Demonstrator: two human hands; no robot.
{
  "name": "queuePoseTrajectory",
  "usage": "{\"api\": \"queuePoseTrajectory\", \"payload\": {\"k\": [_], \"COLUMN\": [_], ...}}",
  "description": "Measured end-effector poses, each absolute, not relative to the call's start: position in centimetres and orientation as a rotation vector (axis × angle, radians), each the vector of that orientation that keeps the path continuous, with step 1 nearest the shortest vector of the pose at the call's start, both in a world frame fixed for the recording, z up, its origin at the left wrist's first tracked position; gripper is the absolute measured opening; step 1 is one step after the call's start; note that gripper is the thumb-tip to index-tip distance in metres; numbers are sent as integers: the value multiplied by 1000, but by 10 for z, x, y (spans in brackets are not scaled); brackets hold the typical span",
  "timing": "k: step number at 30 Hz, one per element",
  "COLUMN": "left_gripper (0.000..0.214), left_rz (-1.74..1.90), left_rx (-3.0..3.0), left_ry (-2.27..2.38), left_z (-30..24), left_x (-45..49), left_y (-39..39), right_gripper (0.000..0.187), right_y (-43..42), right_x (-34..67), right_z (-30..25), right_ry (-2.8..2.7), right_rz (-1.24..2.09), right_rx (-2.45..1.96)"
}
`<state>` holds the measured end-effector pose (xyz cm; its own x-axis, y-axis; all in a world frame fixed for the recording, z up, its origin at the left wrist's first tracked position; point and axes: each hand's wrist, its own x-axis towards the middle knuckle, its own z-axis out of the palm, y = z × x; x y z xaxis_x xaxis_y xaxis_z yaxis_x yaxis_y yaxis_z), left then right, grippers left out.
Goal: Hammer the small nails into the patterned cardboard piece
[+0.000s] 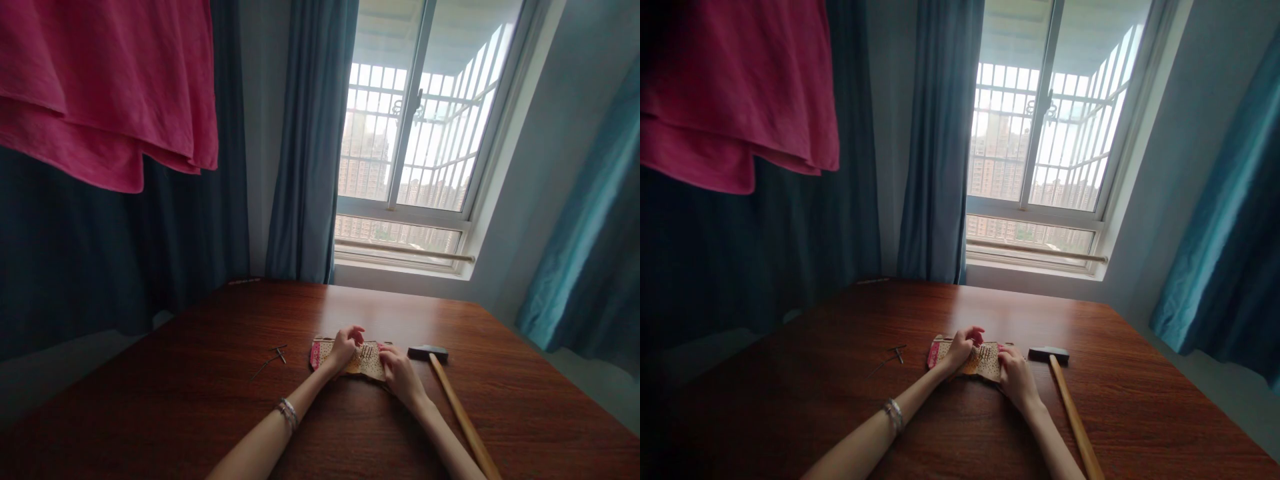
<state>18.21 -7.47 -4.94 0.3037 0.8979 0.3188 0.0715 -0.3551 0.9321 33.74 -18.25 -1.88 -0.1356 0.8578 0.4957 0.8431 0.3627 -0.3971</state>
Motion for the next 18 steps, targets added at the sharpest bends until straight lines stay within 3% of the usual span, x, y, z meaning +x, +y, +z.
{"api": "queuePoseTrajectory", "payload": {"k": [7,12,18], "left_gripper": [41,28,18], "left_rz": [1203,1117,537], "left_rx": [1754,1970,2345], "left_ry": [994,1139,1392], "left_z": [-44,-12,24], "left_x": [179,149,51], "left_y": [-81,-81,-85], "right_gripper": [38,39,39], "right_y": [-171,-169,-170], "right_x": [340,342,342], "right_z": [-46,-50,-53], "right_ry": [-1968,-1957,-1936], "right_rz": [16,-15,-40], "right_rx": [-1467,-1464,-1469]}}
